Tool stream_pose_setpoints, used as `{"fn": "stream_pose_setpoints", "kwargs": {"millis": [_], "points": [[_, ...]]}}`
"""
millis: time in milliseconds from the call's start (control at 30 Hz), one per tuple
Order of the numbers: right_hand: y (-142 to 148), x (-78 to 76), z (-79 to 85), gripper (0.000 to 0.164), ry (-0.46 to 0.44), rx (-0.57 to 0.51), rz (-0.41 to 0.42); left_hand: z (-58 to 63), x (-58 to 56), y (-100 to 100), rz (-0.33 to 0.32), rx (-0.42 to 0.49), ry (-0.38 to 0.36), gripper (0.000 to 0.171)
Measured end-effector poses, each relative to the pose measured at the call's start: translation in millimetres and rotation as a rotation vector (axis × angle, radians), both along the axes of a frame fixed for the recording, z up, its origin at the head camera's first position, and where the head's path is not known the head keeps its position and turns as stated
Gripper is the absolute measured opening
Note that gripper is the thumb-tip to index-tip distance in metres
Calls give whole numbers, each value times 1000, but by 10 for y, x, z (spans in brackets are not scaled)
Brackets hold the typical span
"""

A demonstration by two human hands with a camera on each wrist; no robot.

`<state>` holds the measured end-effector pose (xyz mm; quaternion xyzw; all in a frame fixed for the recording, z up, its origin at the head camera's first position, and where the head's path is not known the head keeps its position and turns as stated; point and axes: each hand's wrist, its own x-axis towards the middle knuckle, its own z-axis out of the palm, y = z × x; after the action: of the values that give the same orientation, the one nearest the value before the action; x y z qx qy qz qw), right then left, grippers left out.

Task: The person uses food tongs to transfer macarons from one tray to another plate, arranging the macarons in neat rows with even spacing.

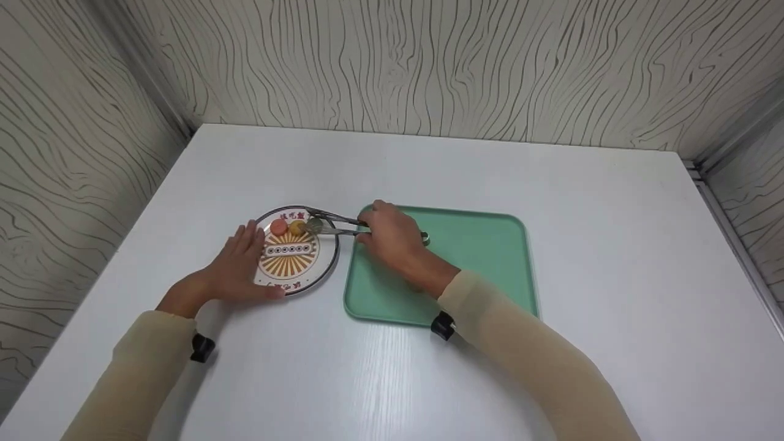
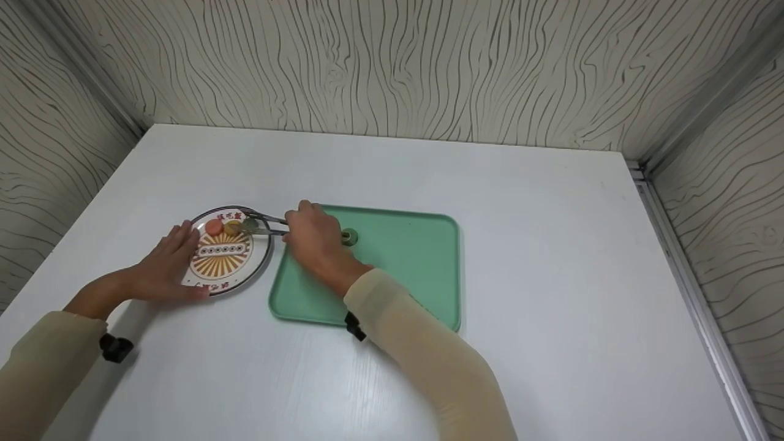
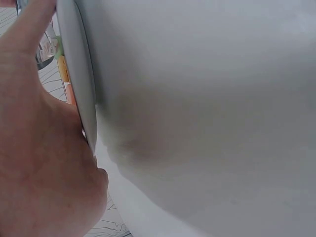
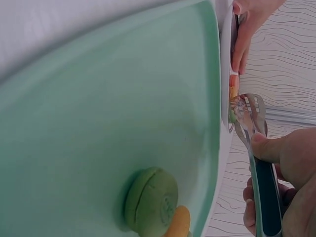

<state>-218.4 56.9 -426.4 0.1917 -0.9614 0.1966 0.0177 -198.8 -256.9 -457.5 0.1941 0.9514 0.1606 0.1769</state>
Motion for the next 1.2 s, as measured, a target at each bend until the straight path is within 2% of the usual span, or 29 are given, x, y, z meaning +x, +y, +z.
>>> {"fn": "stream_pose_setpoints", "kwargs": {"millis": [333,700,1200], "points": [[-5,-5,-14,29,0,21,-10,91,7,29,-2,-25,-12,130],[36,11,-5,31,-10,24,-8,73,17,14,-1,-27,-19,132],[109,30,42,33,-34,47,-31,22,-25,8,6,-9,-16,134]]}}
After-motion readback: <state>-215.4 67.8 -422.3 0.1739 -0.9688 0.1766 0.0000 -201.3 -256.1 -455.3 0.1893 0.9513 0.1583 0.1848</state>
